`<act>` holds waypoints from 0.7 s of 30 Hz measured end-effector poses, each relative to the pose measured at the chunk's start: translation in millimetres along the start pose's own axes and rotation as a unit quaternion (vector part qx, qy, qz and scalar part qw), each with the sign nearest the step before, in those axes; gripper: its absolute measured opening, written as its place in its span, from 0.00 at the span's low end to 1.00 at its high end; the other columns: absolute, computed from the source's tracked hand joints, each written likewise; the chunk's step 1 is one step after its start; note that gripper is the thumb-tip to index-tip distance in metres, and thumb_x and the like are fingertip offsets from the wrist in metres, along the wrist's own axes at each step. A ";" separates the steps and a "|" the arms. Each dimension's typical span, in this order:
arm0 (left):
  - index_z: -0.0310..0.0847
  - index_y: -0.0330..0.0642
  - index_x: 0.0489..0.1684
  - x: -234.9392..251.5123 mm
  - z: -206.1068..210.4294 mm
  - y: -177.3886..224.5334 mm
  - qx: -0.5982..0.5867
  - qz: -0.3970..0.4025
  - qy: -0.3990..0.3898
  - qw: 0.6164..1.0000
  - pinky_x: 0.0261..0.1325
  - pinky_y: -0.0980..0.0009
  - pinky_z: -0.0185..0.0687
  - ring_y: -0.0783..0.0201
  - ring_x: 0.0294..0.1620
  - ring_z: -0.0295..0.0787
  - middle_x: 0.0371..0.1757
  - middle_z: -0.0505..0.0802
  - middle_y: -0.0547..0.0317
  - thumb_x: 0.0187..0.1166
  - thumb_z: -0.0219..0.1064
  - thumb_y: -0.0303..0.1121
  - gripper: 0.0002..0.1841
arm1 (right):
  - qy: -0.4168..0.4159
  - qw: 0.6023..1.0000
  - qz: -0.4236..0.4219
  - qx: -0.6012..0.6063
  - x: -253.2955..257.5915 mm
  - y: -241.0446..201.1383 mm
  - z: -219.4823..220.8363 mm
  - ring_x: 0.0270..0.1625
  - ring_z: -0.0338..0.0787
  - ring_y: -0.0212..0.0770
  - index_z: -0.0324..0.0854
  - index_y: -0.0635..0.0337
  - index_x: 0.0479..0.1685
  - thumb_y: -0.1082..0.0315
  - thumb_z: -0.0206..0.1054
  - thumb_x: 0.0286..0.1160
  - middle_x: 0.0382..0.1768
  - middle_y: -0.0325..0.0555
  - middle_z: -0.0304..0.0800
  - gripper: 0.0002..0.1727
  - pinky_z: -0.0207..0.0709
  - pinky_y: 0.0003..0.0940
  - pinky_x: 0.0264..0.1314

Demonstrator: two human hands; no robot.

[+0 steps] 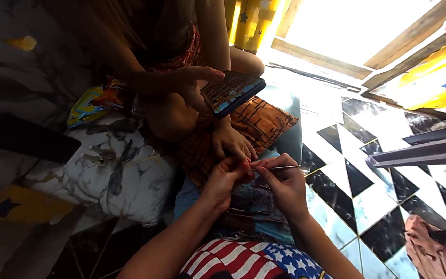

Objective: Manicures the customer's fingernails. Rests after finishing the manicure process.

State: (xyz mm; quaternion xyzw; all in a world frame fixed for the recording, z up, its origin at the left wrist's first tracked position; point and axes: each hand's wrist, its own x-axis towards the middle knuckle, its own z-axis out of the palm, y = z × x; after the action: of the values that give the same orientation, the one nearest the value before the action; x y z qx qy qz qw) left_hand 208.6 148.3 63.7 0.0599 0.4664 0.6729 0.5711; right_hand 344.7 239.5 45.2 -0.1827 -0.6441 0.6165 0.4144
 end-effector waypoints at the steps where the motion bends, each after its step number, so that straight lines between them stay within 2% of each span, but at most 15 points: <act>1: 0.83 0.34 0.46 -0.5 -0.1 0.8 -0.002 -0.003 -0.003 1.000 0.49 0.70 0.90 0.65 0.37 0.92 0.37 0.92 0.55 0.82 0.63 0.20 0.04 | 0.006 1.000 0.003 0.020 -1.6 1.9 0.4 0.49 0.97 0.41 0.78 0.60 0.42 0.80 0.72 0.72 0.45 0.50 0.95 0.08 0.92 0.32 0.52; 5: 0.83 0.35 0.45 -2.1 -1.0 3.8 -0.010 -0.012 -0.012 1.000 0.49 0.71 0.90 0.65 0.37 0.92 0.37 0.93 0.56 0.84 0.61 0.20 0.05 | -0.002 0.999 0.005 0.054 -6.9 2.8 0.4 0.51 0.97 0.43 0.79 0.58 0.43 0.78 0.72 0.74 0.46 0.50 0.95 0.08 0.92 0.33 0.52; 8: 0.82 0.35 0.45 -1.9 -0.8 2.9 -0.017 -0.012 -0.012 1.000 0.49 0.71 0.90 0.65 0.36 0.91 0.36 0.92 0.55 0.84 0.61 0.20 0.05 | 0.016 0.997 0.021 0.069 -3.8 5.7 3.0 0.48 0.96 0.41 0.78 0.60 0.42 0.79 0.72 0.73 0.46 0.51 0.94 0.08 0.92 0.33 0.51; 13: 0.82 0.36 0.46 -1.8 -2.4 3.8 -0.016 -0.018 -0.010 1.000 0.49 0.70 0.90 0.65 0.36 0.92 0.37 0.93 0.55 0.85 0.59 0.20 0.06 | 0.015 0.988 0.046 0.143 -9.6 10.3 3.9 0.53 0.96 0.43 0.79 0.58 0.42 0.77 0.73 0.73 0.46 0.51 0.94 0.08 0.90 0.37 0.58; 18: 0.82 0.36 0.46 -1.1 -1.4 4.1 -0.018 -0.020 -0.009 1.000 0.49 0.70 0.91 0.65 0.37 0.92 0.38 0.93 0.54 0.85 0.59 0.20 0.06 | 0.070 0.970 0.082 0.218 -10.4 16.4 12.1 0.48 0.95 0.40 0.81 0.59 0.39 0.78 0.74 0.71 0.44 0.51 0.93 0.07 0.90 0.35 0.54; 21: 0.82 0.36 0.47 -0.7 -3.1 3.9 -0.024 -0.020 -0.019 0.999 0.49 0.70 0.90 0.64 0.38 0.93 0.39 0.94 0.53 0.85 0.58 0.20 0.06 | 0.080 0.956 0.103 0.263 -16.2 17.1 14.7 0.50 0.95 0.41 0.82 0.57 0.37 0.78 0.75 0.69 0.43 0.51 0.93 0.08 0.90 0.36 0.56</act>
State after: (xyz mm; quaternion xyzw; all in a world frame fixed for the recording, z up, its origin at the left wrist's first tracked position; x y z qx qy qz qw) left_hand 204.2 146.3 65.0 0.0492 0.4400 0.6710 0.5948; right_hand 338.3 220.9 25.5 -0.1817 -0.4018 0.7866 0.4322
